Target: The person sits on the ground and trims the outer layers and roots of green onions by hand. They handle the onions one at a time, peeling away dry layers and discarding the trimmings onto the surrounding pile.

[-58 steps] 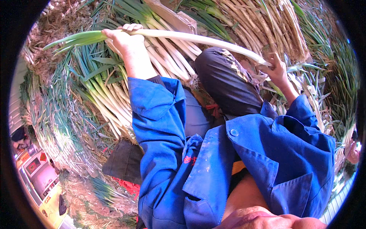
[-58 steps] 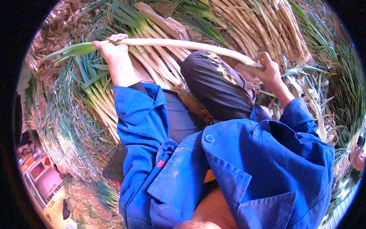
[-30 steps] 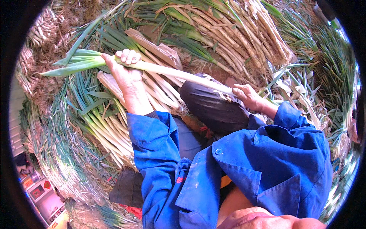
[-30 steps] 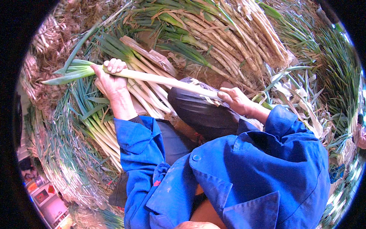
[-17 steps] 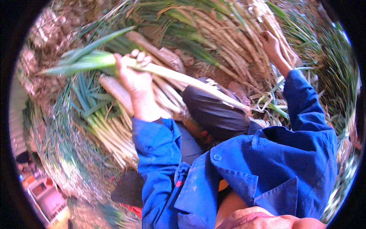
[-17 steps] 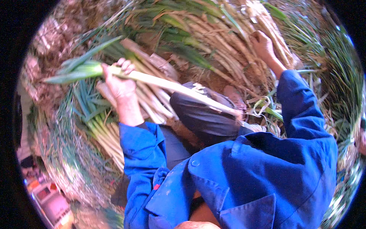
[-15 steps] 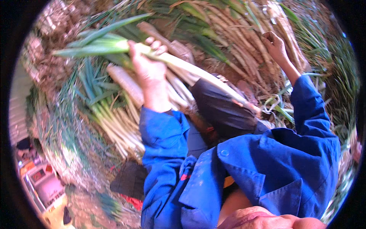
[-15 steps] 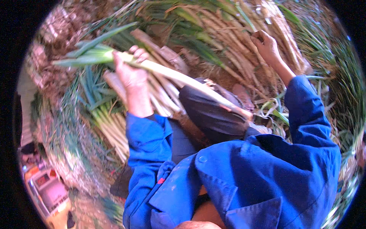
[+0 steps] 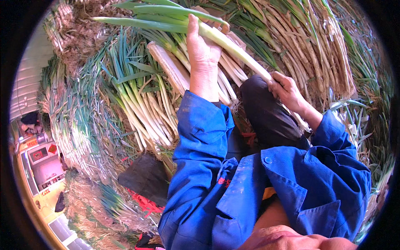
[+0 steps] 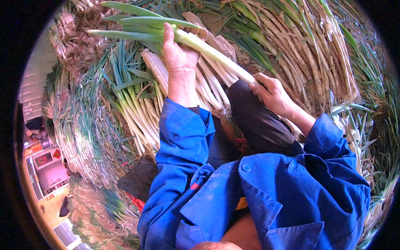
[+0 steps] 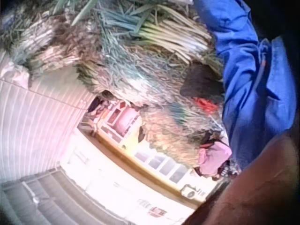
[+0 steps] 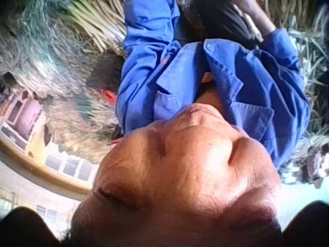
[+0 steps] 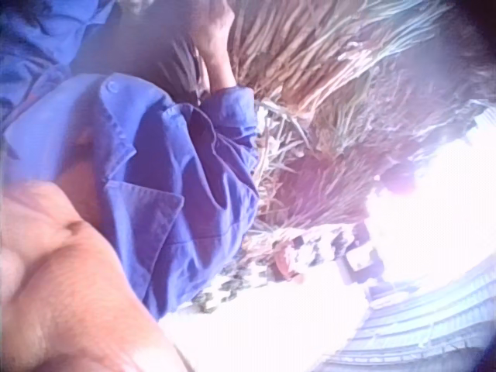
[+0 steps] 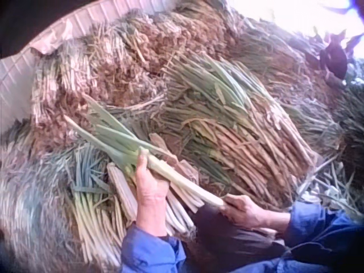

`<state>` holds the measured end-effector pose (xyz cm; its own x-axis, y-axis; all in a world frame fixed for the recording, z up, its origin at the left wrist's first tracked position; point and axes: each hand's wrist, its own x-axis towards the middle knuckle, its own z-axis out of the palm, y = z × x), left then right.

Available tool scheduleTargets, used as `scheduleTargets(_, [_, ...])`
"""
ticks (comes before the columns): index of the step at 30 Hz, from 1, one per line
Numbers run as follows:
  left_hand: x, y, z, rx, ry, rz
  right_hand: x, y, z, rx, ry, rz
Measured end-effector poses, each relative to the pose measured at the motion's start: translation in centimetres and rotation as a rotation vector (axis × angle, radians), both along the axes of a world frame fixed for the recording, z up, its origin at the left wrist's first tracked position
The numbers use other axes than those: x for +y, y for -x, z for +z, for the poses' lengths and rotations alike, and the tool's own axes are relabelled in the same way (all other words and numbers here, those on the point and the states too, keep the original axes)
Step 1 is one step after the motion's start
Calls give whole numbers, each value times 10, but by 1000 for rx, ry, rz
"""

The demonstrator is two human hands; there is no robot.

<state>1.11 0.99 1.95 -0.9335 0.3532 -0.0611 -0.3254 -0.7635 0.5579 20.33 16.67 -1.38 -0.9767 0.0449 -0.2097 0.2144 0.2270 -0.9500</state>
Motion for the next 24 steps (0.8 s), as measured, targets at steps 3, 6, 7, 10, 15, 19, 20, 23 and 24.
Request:
scheduleTargets(3, [-8, -1, 6, -32, 3, 70, 7, 8, -15, 18, -152, 133])
scheduleTargets(6, [9, -6, 2, -74, -97, -30, -5, 47, 10, 239, -180, 12])
scheduleTargets(7, [15, -7, 0, -137, -127, -67, -12, 63, 17, 194, -21, -48])
scheduleTargets(10, [9, -11, -1, 10, -34, -145, -25, 100, 20, 293, 61, -12])
scheduleTargets(15, [3, -11, -3, 53, -45, -179, -30, 103, 31, 262, 6, -108])
scheduleTargets(19, [0, -18, 7, 91, -23, -211, -31, 99, 48, 256, 337, -23])
scheduleTargets(20, [0, -17, 8, 89, -16, -240, -29, 100, 50, 241, 421, 5])
scheduleTargets(23, [1, -19, 10, 99, -34, -258, -24, 100, 51, 219, 446, 10])
scheduleTargets(24, [2, -20, 9, 104, -44, -249, -25, 101, 53, 216, 419, 2])
